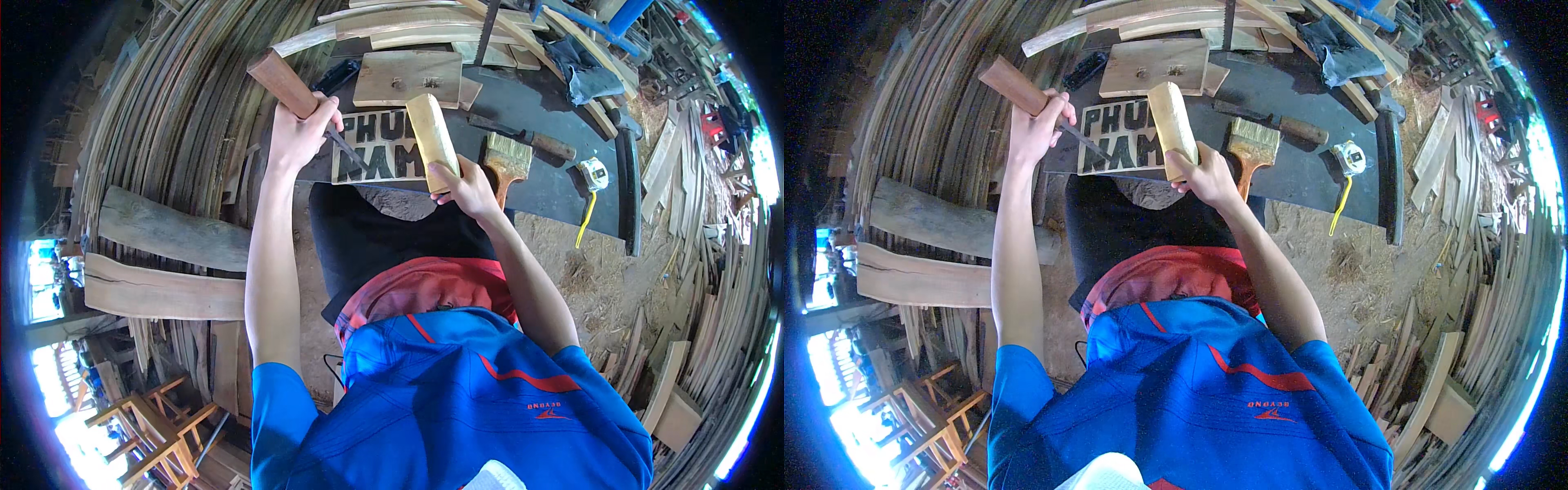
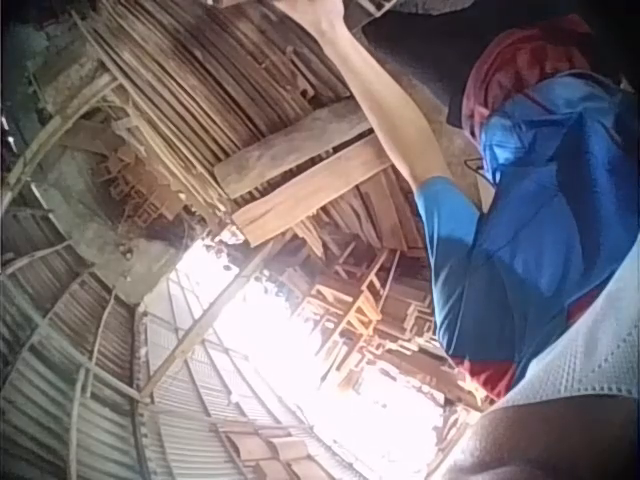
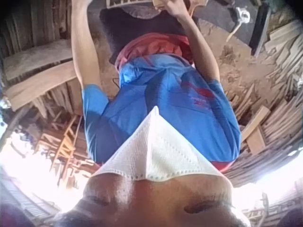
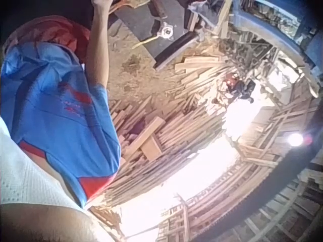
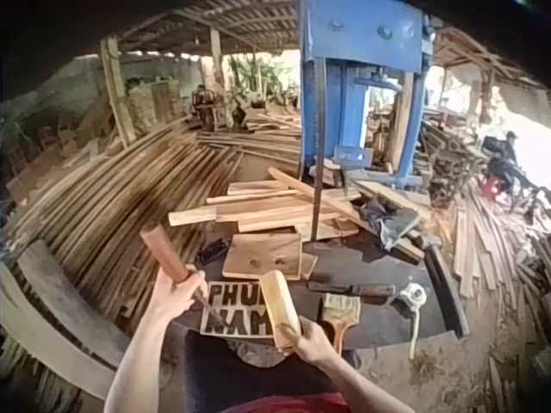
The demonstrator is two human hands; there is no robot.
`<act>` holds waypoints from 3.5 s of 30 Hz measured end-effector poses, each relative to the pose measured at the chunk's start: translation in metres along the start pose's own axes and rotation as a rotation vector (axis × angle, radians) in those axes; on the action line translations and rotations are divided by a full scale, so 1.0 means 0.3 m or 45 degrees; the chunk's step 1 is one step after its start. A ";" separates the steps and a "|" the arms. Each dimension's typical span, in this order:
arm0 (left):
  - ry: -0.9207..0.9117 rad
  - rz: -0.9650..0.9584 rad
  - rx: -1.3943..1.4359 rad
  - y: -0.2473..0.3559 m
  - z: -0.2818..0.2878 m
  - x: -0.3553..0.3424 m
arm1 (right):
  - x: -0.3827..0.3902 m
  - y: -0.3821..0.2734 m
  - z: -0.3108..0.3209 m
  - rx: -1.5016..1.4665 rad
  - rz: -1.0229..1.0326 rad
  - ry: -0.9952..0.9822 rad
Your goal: Carving letters into a piece of wood using a chisel and mallet.
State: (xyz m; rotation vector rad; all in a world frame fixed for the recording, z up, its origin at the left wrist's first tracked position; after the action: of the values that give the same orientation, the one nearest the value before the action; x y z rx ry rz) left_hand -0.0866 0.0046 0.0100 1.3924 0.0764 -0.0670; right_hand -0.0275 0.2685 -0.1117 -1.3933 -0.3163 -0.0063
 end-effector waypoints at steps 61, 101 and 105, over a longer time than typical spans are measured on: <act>-0.064 -0.001 -0.481 0.073 -0.086 -0.025 | 0.000 0.001 0.002 -0.030 -0.009 -0.006; 0.082 -0.244 0.034 0.030 -0.120 0.077 | 0.248 -0.874 0.000 1.396 1.296 0.188; 0.015 -0.154 -0.034 0.029 -0.124 0.082 | 0.339 -1.069 0.081 0.587 1.484 0.272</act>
State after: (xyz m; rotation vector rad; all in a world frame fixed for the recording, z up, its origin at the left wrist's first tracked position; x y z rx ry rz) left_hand -0.0619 0.0426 0.0097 1.3608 0.1711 -0.1578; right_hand 0.0039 0.2514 0.2238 -0.9357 0.6654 0.8187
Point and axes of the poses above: each hand's wrist, its own x-axis away from the middle knuckle, its own z-axis out of the back of the hand, y = z × x, the point moved 5 cm from there along -x, towards the middle knuckle, and after that the axes turned 4 degrees about x, right-handed, at the moved point
